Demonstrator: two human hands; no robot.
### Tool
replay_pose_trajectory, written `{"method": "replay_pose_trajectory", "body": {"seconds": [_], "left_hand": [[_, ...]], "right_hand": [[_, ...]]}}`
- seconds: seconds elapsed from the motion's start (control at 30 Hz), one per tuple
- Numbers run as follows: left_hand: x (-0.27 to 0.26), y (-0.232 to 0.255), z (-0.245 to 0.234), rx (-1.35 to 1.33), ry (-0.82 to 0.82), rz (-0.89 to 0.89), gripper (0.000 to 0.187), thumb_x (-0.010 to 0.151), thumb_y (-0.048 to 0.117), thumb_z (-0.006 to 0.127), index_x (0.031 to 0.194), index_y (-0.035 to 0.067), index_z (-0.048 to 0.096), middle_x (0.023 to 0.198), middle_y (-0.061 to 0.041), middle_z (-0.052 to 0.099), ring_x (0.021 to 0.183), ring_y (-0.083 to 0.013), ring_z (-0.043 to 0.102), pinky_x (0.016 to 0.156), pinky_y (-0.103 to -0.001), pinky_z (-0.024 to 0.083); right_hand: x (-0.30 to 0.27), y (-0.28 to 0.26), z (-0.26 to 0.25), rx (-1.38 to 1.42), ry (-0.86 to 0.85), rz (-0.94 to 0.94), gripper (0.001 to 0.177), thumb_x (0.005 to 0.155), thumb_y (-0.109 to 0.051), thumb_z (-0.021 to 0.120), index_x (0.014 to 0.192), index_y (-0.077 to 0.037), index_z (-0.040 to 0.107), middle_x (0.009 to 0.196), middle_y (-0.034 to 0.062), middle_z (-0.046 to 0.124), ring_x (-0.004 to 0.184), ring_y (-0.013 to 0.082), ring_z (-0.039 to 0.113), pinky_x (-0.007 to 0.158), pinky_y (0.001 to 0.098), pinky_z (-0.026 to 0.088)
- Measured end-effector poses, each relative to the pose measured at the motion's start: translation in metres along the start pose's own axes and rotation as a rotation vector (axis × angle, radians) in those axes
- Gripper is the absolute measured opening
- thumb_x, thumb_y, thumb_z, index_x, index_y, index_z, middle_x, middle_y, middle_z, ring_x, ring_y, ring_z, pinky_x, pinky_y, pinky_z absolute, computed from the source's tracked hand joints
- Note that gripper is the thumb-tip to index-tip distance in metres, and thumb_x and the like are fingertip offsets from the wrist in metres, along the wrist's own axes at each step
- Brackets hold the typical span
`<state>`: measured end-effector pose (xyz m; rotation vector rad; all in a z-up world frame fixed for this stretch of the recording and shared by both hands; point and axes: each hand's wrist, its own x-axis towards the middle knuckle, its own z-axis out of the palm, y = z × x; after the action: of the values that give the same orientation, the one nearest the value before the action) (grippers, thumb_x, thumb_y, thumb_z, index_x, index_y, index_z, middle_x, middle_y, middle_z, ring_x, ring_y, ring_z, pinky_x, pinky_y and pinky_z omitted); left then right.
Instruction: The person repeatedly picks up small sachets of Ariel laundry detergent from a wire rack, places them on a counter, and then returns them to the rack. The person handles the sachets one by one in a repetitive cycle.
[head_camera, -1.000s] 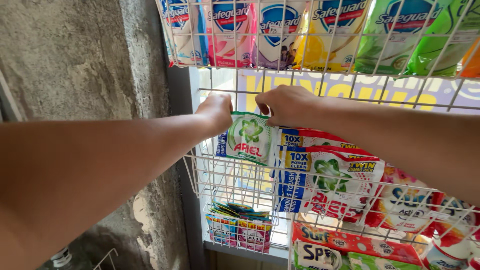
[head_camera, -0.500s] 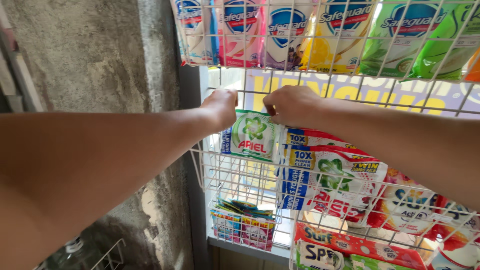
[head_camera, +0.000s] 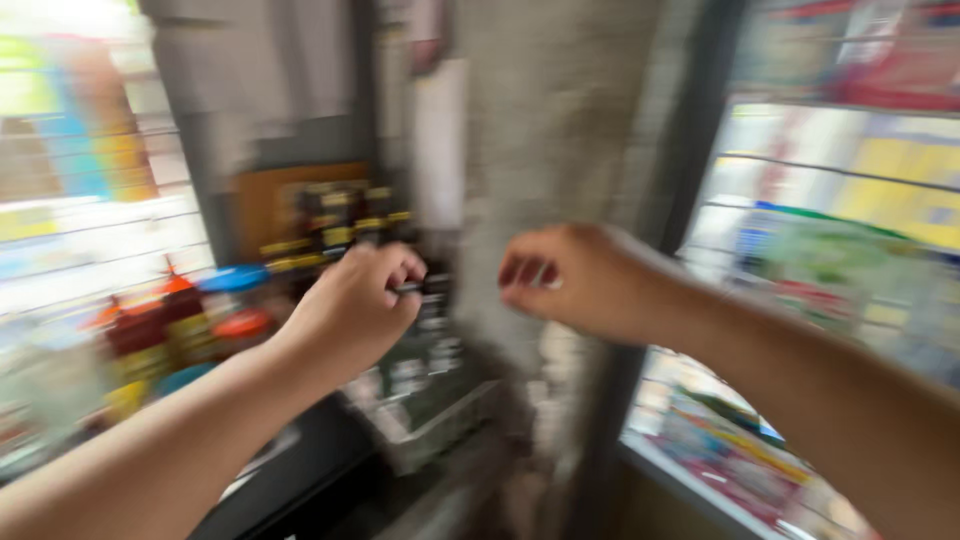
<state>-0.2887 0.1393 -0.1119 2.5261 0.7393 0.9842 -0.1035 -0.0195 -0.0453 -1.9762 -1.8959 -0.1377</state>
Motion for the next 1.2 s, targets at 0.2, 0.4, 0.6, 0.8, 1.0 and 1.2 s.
{"method": "replay_pose_trajectory", "body": {"seconds": [0.2,0.4,0.6,0.8,1.0,1.2], "left_hand": [[-0.147,-0.172,-0.111,0.207,0.000,-0.431,0.032,0.083,0.027,0.071,0.114,0.017,0.069,0.110,-0.013,0.064,0.104,-0.0314,0.066,0.092,-0.042,0.054],[-0.310,-0.332,-0.209,0.349,-0.041,-0.734,0.037,0.078,0.029,0.073,0.113,0.018,0.068,0.111,-0.015,0.065,0.109,-0.0330,0.064,0.098,-0.041,0.052],[-0.464,-0.418,-0.305,0.420,0.018,-1.066,0.035,0.078,0.027,0.071,0.112,0.020,0.068,0.114,-0.015,0.061,0.109,-0.0338,0.064,0.100,-0.041,0.052],[-0.543,-0.479,-0.361,0.293,0.066,-1.191,0.037,0.072,0.024,0.077,0.109,0.018,0.073,0.113,-0.015,0.069,0.109,-0.0314,0.069,0.099,-0.039,0.055],[-0.554,-0.503,-0.304,0.135,0.002,-0.771,0.066,0.069,0.019,0.087,0.129,0.018,0.059,0.124,-0.018,0.057,0.112,-0.0397,0.065,0.095,-0.045,0.055],[-0.515,-0.510,-0.279,0.254,-0.246,-1.278,0.116,0.069,0.030,0.090,0.160,0.042,0.018,0.142,-0.014,0.038,0.118,-0.0376,0.065,0.104,-0.048,0.053]], "right_hand": [[0.090,-0.156,0.132,0.271,-0.370,-0.160,0.023,0.082,-0.029,0.071,0.098,-0.013,0.075,0.089,0.0027,0.079,0.084,0.0160,0.076,0.076,0.0344,0.059],[0.157,-0.320,0.278,0.352,-0.583,-0.446,0.024,0.084,-0.029,0.071,0.100,-0.012,0.076,0.091,0.0042,0.077,0.090,0.0170,0.074,0.082,0.0337,0.057],[0.194,-0.466,0.429,0.346,-0.796,-0.549,0.027,0.081,-0.029,0.073,0.102,-0.013,0.075,0.094,0.0047,0.078,0.091,0.0186,0.073,0.084,0.0343,0.056],[0.201,-0.565,0.549,0.368,-0.737,-0.493,0.043,0.071,-0.031,0.084,0.109,-0.015,0.070,0.103,0.0083,0.073,0.099,0.0221,0.071,0.090,0.0362,0.055],[0.177,-0.582,0.569,0.133,-0.776,-0.447,0.059,0.065,-0.032,0.092,0.115,-0.020,0.064,0.120,0.0092,0.061,0.114,0.0306,0.064,0.096,0.0424,0.053],[0.164,-0.580,0.570,0.215,-0.759,-0.312,0.083,0.064,-0.022,0.093,0.133,-0.028,0.046,0.134,0.0123,0.043,0.122,0.0376,0.058,0.099,0.0448,0.052]]}}
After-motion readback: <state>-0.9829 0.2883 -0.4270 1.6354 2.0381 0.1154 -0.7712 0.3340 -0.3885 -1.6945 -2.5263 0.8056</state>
